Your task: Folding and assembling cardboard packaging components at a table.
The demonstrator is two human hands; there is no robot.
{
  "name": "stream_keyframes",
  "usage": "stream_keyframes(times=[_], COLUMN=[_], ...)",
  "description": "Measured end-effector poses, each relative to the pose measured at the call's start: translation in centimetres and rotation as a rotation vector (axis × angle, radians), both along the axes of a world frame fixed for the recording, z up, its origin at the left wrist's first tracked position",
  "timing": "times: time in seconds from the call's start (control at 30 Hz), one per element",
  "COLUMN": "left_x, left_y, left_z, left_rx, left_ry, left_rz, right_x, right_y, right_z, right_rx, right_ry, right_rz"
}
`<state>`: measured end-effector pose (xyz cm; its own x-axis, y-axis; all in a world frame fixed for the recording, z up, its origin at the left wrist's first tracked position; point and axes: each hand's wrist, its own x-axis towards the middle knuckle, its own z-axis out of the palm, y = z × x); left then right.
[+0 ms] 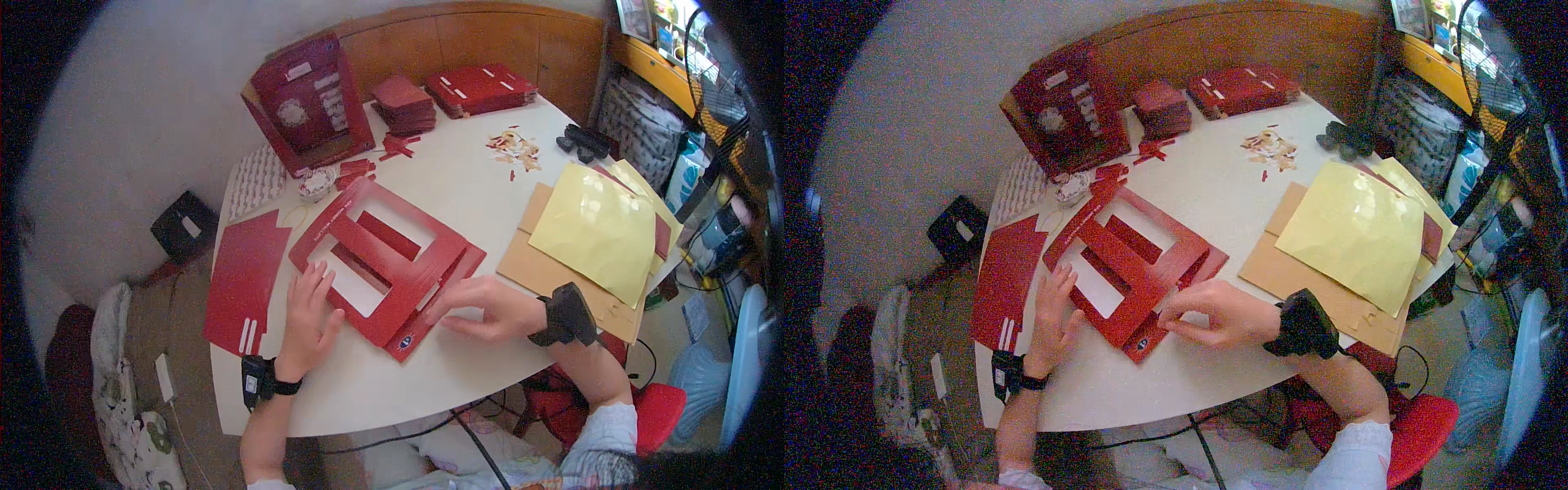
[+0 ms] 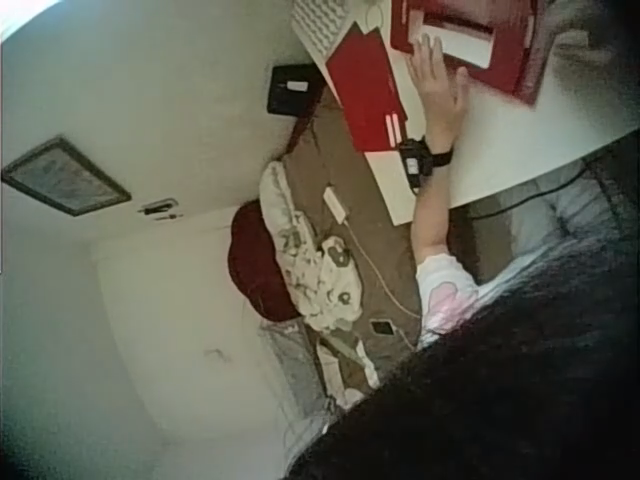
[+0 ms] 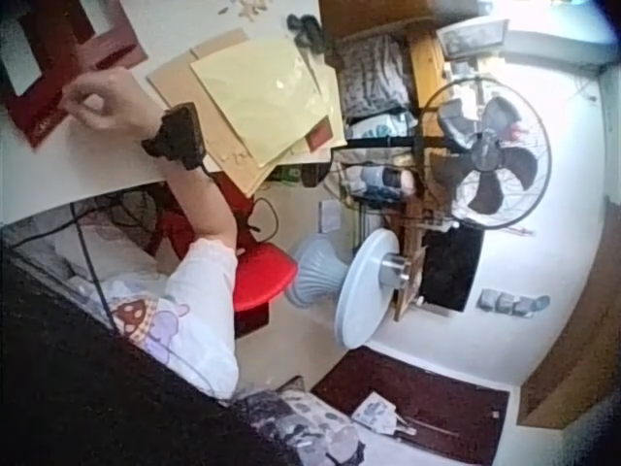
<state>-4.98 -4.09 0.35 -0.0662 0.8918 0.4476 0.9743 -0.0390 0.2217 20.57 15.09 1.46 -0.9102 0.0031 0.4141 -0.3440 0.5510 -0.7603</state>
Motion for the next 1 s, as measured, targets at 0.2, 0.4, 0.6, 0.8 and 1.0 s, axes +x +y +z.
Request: stream_keyframes(times=[0.2, 0.4, 0.6, 0.8, 1.0], left_x=[0.6, 0.4, 0.6, 3.5, 4.0], left_y=[0.0, -0.2, 0.0, 0.1, 0.1], left_z=[-0.6, -0.6, 0.4, 1.2, 0.4], left_rx=[-0.035, -0.014, 0.193, -0.016, -0.095], left_ry=[0.050, -0.259, 0.013, -0.530, -0.500], left_rz=[0.105, 0.092, 0.105, 0.231, 0.074], right_x=[-0.8, -0.1, 0.1, -2.2, -4.7], right_y=[0.5, 0.1, -0.6, -1.7, -2.9], right_z=[-0.5, 0.0, 1.5, 1.0, 2.5], right_rx=[0.420, 0.417, 0.034, -0.364, -0.766], right_ry=[0.307, 0.071, -0.056, -0.142, -0.581], right_rz=[-0.583, -0.605, -0.388, -0.124, -0.109])
